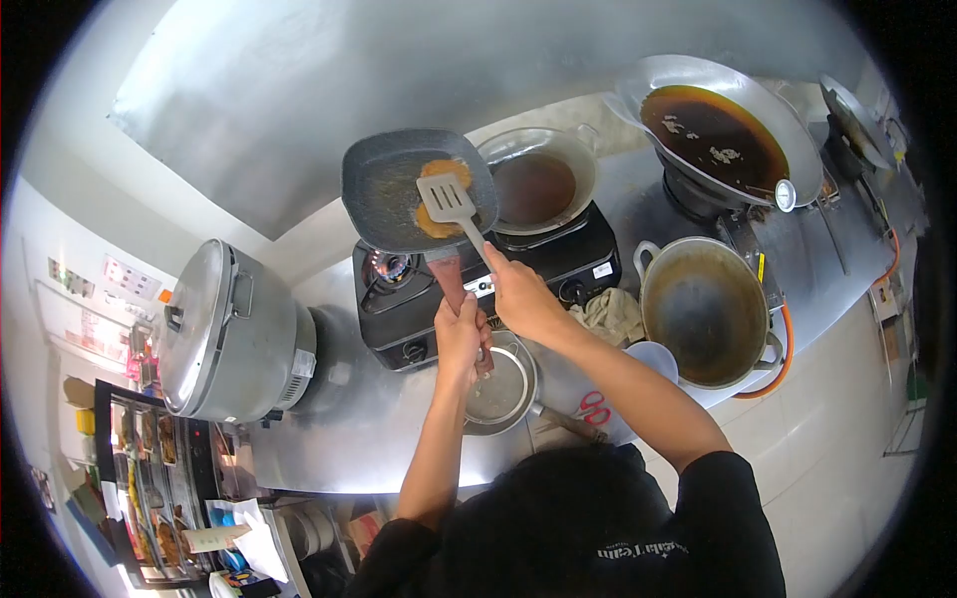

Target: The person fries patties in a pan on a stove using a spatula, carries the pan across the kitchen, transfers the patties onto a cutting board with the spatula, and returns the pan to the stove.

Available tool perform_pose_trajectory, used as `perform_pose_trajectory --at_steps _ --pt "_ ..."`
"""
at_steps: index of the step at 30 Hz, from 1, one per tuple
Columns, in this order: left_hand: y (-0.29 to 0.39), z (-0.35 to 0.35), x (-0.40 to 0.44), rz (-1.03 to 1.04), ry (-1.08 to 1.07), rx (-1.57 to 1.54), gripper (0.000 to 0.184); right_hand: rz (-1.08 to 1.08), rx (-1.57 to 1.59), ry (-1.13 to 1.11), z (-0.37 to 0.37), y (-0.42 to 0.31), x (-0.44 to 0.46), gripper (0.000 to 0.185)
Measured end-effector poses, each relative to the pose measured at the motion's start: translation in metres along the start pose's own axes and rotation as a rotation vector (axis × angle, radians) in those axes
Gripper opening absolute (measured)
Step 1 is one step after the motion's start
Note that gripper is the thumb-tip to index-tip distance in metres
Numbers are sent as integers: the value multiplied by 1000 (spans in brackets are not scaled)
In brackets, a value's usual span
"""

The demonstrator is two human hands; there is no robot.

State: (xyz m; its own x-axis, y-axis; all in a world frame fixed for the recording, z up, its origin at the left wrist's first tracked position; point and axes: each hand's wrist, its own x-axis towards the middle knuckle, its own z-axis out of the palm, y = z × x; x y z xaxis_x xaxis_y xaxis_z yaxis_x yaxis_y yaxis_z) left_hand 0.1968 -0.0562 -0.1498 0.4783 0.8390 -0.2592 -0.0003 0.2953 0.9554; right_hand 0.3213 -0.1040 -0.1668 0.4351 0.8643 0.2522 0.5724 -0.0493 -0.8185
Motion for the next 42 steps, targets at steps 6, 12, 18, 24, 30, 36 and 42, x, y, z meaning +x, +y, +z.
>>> perform_pose_trajectory --at_steps 6,12,18,24,30,36,42 --pt "3 0 6 53 -13 74 17 56 77 29 4 -14 1 49" --pt "2 -1 22 80 -37 77 15 39 96 84 2 -8 10 48" --pt "6 6 25 33 -35 27 15 64 80 126 -15 -2 12 46" --pt "0 7 29 12 -39 45 13 49 112 157 -6 21 14 46" --pt "-5 10 34 129 -32 186 11 158 228 108 -6 13 13 47" --pt "4 15 36 174 -23 330 10 144 295 218 11 19 19 47" --pt "-5 12 48 255 3 486 19 223 365 228 9 14 18 46"
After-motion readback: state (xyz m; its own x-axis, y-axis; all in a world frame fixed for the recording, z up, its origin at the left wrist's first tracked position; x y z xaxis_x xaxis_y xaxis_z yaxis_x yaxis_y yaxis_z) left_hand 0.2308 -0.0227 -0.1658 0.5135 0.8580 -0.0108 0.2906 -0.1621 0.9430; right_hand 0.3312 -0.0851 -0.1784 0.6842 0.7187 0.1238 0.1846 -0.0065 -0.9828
